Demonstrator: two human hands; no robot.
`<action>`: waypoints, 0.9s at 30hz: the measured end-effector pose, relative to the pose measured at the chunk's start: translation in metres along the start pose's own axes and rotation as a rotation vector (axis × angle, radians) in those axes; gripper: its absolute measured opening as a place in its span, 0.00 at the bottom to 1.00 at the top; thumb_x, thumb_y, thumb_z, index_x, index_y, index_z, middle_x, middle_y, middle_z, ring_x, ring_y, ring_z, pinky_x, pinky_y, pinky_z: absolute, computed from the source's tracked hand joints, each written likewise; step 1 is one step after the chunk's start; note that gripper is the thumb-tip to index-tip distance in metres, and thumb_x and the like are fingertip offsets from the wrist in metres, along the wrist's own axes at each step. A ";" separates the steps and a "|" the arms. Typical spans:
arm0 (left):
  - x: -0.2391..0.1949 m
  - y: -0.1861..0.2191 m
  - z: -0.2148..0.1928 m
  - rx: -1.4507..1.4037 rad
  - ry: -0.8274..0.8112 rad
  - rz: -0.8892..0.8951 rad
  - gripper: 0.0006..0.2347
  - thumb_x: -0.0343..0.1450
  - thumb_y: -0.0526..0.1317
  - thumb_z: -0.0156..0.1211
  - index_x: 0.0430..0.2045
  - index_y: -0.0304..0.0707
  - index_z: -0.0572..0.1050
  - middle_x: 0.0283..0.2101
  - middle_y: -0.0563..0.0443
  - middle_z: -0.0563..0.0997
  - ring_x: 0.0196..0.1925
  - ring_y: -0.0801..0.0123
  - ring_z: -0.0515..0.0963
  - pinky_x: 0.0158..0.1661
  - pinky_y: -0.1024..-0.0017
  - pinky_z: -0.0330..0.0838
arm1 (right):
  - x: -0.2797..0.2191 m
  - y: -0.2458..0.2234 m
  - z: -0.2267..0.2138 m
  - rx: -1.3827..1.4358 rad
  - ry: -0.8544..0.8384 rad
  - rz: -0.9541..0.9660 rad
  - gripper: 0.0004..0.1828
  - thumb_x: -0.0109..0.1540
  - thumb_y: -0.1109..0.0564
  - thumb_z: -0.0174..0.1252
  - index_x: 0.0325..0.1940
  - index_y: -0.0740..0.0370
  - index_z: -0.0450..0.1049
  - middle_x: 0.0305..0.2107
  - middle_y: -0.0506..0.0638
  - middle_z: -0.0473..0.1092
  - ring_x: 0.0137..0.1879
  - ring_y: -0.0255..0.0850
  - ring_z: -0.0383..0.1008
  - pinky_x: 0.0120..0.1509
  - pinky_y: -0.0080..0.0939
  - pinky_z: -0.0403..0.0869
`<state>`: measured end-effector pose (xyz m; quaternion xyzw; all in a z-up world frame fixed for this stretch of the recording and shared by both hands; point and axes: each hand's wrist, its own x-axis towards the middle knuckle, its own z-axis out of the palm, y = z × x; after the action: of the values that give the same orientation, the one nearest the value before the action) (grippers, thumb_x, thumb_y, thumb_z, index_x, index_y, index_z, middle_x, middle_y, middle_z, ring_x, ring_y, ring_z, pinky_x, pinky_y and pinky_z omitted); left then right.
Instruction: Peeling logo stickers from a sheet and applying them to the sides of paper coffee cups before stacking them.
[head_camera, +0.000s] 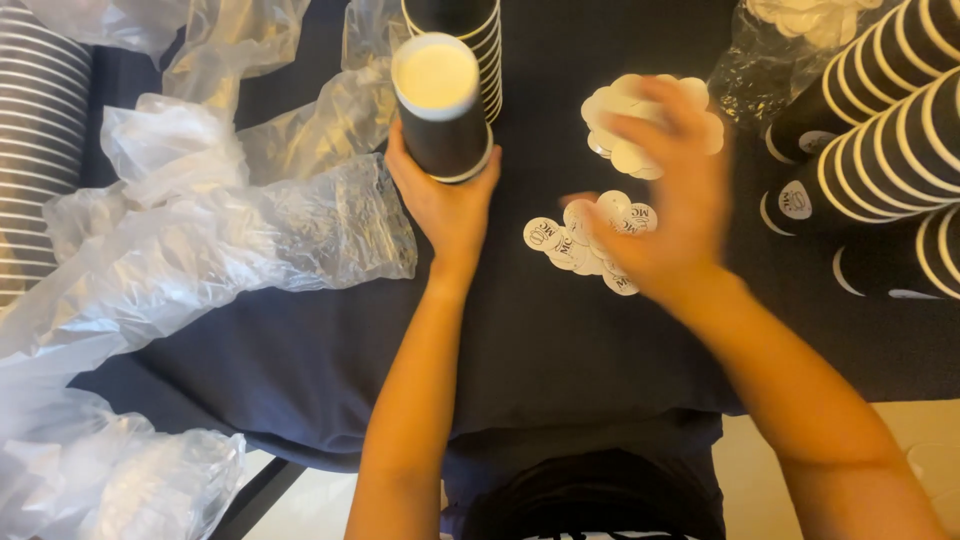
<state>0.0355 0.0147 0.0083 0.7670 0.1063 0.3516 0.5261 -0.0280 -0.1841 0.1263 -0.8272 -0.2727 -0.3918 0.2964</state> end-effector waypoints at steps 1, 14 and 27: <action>-0.005 0.007 -0.001 -0.032 0.009 0.104 0.42 0.57 0.39 0.86 0.65 0.38 0.61 0.63 0.41 0.71 0.68 0.48 0.74 0.68 0.57 0.68 | -0.003 0.000 0.018 0.222 -0.136 0.173 0.34 0.63 0.49 0.69 0.66 0.67 0.64 0.67 0.63 0.58 0.75 0.58 0.57 0.82 0.59 0.57; -0.010 0.037 -0.018 -0.135 -0.458 0.090 0.39 0.59 0.42 0.78 0.67 0.46 0.62 0.68 0.47 0.73 0.71 0.57 0.74 0.70 0.63 0.67 | 0.039 0.025 0.050 1.045 -0.116 0.403 0.32 0.63 0.52 0.71 0.66 0.63 0.66 0.60 0.53 0.71 0.65 0.43 0.74 0.77 0.45 0.76; -0.016 0.000 -0.010 0.142 -0.079 0.259 0.49 0.70 0.45 0.82 0.76 0.35 0.44 0.79 0.34 0.52 0.84 0.38 0.52 0.83 0.43 0.50 | -0.028 0.076 0.084 0.487 -0.485 0.593 0.50 0.51 0.53 0.79 0.71 0.59 0.59 0.65 0.52 0.65 0.72 0.46 0.63 0.76 0.46 0.60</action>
<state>0.0175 0.0136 0.0041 0.8229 0.0103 0.3775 0.4246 0.0499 -0.1830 0.0397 -0.8436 -0.1698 -0.0091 0.5093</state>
